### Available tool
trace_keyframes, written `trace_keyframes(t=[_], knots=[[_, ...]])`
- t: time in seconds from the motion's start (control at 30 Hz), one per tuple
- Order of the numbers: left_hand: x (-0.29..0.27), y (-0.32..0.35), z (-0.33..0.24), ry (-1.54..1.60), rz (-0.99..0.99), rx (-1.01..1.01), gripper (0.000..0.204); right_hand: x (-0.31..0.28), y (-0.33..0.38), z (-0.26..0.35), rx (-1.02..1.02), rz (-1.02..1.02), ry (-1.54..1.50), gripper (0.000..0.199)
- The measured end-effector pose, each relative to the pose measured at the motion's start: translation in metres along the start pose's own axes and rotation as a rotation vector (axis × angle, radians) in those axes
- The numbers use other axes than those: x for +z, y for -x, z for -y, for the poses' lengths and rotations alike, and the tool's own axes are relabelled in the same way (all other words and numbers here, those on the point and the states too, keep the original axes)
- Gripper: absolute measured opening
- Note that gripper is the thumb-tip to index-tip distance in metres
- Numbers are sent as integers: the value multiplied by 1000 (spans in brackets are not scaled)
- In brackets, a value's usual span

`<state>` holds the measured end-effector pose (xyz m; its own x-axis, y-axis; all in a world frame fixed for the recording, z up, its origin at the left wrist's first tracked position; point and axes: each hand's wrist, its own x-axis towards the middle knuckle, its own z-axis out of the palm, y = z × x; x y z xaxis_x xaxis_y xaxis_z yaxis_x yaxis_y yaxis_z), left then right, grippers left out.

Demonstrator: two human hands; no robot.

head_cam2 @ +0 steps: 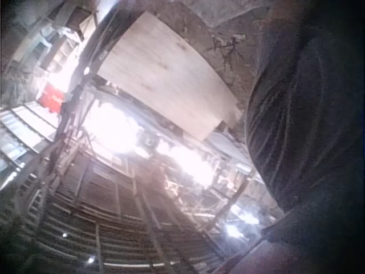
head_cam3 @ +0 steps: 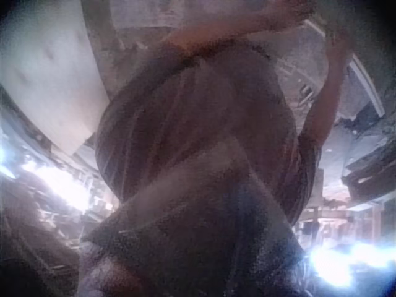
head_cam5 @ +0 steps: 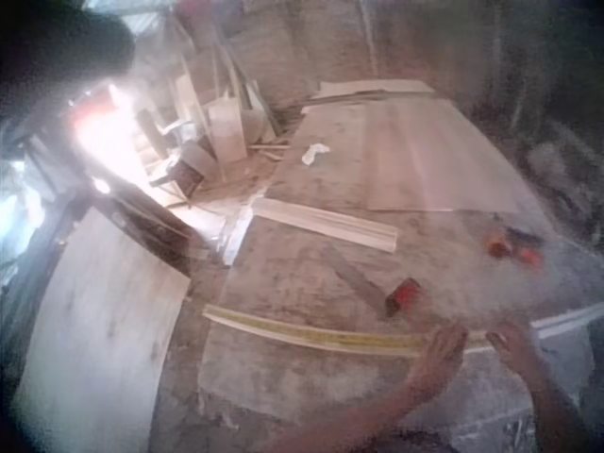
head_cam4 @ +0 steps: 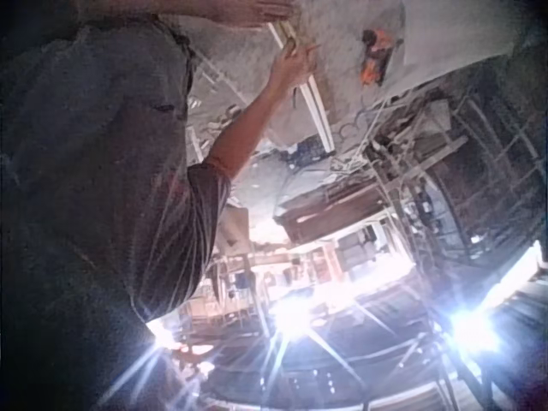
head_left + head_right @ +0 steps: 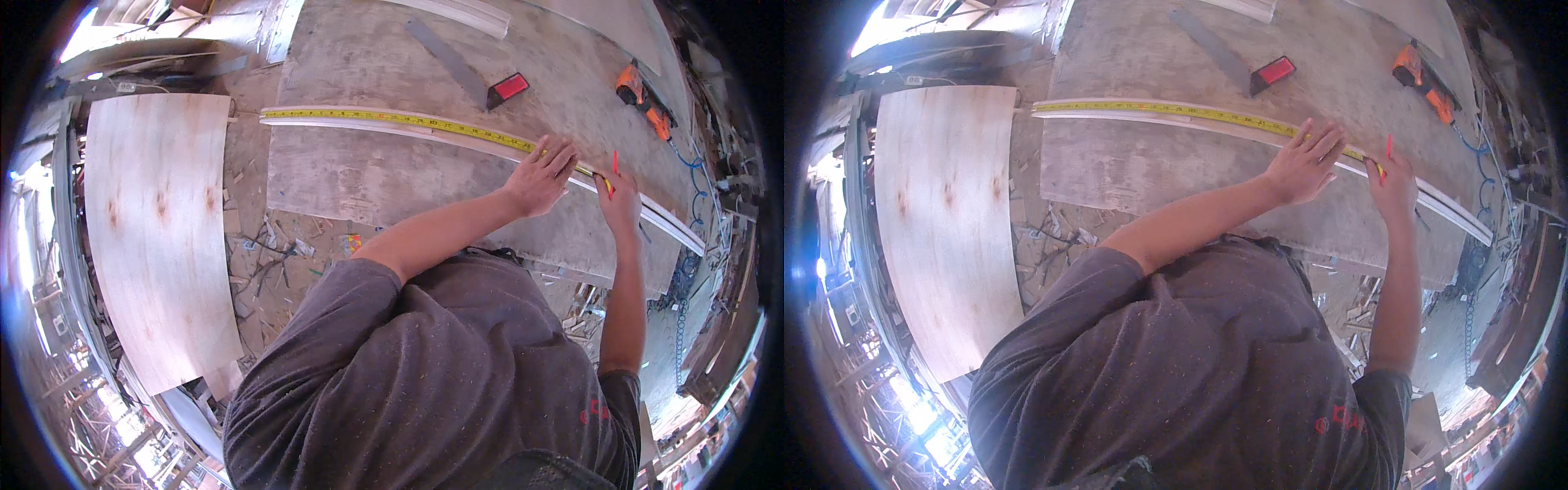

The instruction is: The person uses a nail gun to fasten wooden pieces, then wipes and aligns several small wooden blocks. They measure and mark a long wooden strip with a tape measure and pencil, preparing it for further assembly.

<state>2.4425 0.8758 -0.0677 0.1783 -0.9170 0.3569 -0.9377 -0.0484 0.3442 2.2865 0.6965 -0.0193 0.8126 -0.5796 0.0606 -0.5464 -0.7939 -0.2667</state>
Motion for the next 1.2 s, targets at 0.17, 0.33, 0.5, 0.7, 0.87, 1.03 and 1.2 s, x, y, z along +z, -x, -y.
trace_keyframes(t=[0.17,0.33,0.5,0.7,0.87,1.03,1.2], knots=[[11,-8,-15,-77,60,-29,76,2,0,-3,-5,-18,-10,25],[13,-10,-20,-25,129,-57,81,4,-1,-3,-49,-46,0,23],[16,-9,-15,-90,211,-56,84,3,4,2,-64,-109,32,24],[16,-11,-14,-108,218,-68,89,-15,18,-36,9,-67,-4,24],[14,-13,-15,-118,213,-72,90,-29,35,-91,1,-164,51,19],[14,-14,-16,-115,211,-71,90,-31,44,-126,-4,-243,42,16],[13,-14,-15,-141,211,-57,91,-30,46,-136,-11,-249,36,16]])
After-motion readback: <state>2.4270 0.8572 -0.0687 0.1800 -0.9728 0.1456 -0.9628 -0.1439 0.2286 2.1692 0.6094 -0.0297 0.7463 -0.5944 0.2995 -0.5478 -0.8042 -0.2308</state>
